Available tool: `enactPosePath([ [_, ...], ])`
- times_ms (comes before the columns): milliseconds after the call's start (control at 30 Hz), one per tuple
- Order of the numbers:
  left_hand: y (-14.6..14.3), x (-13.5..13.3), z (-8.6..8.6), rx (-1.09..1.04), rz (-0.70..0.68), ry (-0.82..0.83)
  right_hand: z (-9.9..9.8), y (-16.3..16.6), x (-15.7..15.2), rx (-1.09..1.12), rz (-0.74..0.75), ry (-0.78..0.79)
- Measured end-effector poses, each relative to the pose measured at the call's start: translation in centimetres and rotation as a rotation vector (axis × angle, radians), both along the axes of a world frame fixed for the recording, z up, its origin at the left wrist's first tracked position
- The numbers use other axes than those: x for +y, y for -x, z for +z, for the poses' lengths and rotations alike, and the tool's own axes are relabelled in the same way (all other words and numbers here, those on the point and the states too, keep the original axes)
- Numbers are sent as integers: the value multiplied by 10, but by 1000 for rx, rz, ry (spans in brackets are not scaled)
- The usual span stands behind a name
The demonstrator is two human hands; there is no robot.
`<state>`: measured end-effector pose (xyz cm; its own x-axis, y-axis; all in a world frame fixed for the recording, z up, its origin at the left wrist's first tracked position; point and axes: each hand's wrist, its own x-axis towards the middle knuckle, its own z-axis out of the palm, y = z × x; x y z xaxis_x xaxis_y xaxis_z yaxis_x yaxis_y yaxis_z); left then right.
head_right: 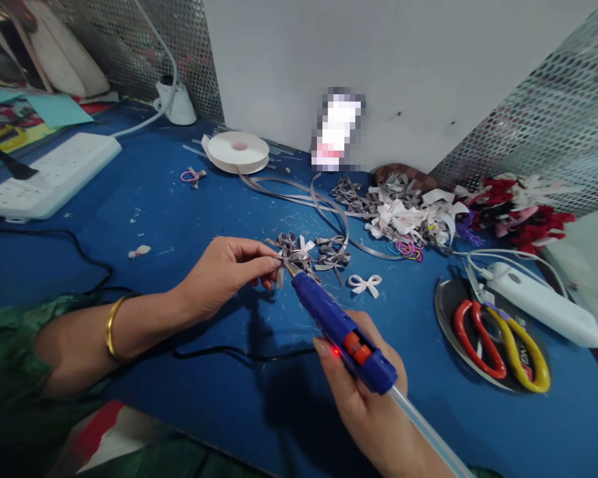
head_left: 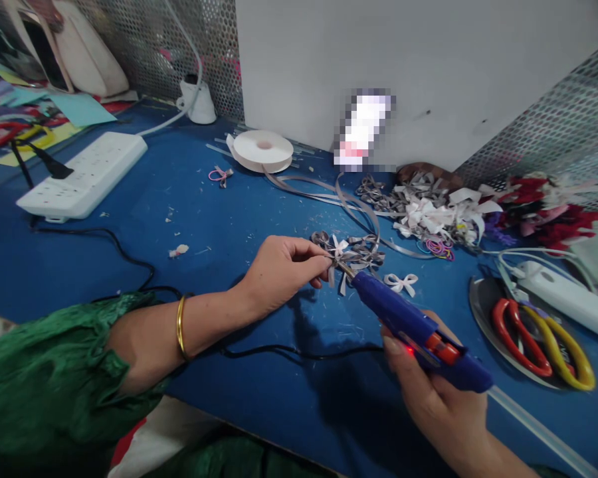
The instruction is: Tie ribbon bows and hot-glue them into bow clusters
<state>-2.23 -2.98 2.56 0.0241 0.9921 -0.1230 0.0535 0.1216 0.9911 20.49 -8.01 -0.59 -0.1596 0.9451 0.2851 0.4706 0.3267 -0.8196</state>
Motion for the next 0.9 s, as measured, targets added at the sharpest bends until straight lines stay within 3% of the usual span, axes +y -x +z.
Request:
enactPosePath([
  [333,0,0,0,19,-4,-4,8,-1,3,-92,65,-39],
  [900,0,-2,2,84,4,-34,6,0,3,-90,32,-42],
])
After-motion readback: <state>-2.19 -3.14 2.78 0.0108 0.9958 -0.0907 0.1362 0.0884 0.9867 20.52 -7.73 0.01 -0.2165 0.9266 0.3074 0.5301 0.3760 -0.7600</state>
